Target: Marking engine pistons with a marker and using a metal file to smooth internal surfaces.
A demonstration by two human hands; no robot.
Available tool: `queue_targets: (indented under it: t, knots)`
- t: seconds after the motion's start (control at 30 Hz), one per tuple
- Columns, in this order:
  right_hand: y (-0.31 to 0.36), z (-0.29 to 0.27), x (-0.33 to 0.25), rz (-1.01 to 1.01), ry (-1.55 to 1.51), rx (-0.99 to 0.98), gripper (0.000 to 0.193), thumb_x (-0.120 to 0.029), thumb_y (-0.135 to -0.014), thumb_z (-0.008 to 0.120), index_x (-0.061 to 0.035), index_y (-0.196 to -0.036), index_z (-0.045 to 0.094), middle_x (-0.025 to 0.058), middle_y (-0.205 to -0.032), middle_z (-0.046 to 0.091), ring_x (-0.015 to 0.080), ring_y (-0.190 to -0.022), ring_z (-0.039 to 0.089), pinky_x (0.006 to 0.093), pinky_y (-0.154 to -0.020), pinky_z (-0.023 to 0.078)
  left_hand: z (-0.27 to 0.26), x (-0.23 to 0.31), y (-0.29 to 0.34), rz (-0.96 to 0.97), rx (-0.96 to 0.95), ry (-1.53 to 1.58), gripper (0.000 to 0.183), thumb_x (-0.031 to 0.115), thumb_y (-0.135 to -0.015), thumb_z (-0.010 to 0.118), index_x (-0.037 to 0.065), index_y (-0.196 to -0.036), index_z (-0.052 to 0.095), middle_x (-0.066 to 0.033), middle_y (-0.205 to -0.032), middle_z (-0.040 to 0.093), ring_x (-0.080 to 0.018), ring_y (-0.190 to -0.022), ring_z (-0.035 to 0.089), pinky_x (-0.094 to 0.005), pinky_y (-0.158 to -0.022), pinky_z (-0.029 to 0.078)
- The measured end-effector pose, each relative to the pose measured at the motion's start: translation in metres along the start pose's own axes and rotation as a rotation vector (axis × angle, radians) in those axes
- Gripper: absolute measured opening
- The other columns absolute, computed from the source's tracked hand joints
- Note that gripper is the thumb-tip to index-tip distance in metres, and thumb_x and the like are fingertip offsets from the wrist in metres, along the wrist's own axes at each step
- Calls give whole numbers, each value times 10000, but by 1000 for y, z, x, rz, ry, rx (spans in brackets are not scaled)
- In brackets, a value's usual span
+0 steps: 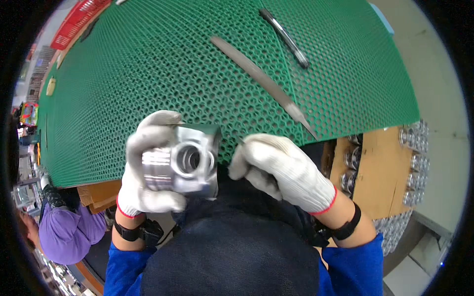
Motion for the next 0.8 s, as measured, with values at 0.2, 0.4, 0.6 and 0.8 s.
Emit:
queue_targets:
  t: [0.2,0.4,0.6,0.8]
  knots:
    - [-5,10,-6,30,-3,-6,399,-387,-948,528,-6,-904,639,-10,-687,546,51,-562,443,211,-472,353,7,-7,4,52,-41,-31,867,393,-561,938,12,-1250,576,-248,-1379,433,-365,-1259,487,-479,-1038,412]
    - [0,-2,1,-349,643,15,314,-305,-948,529,-14,-937,647,117,-788,641,229,-713,633,347,-637,494,5,0,0,15,-101,-65,921,376,-586,928,-18,-1306,512,-244,-1381,426,-361,-1256,482,-484,-1044,399]
    - [8,4,-5,-596,941,-83,206,-293,-903,609,-89,-905,636,122,-770,640,326,-710,654,403,-634,529,9,-5,-8,-2,-80,-44,1025,476,-605,902,-3,-1373,421,-239,-1367,419,-352,-1268,465,-471,-1050,400]
    - [14,16,7,-538,1574,-336,309,-379,-881,599,-112,-727,585,82,-628,604,277,-575,645,392,-526,527,14,-3,-6,-197,88,151,984,396,-642,895,-15,-1385,397,-182,-1340,471,-280,-1226,505,-410,-1049,398]
Point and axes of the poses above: each hand's wrist, its own y-axis away from the middle knuckle, its own z-axis out of the palm, x = y × z, the point moved 1 cm from there along -y, towards the middle knuckle
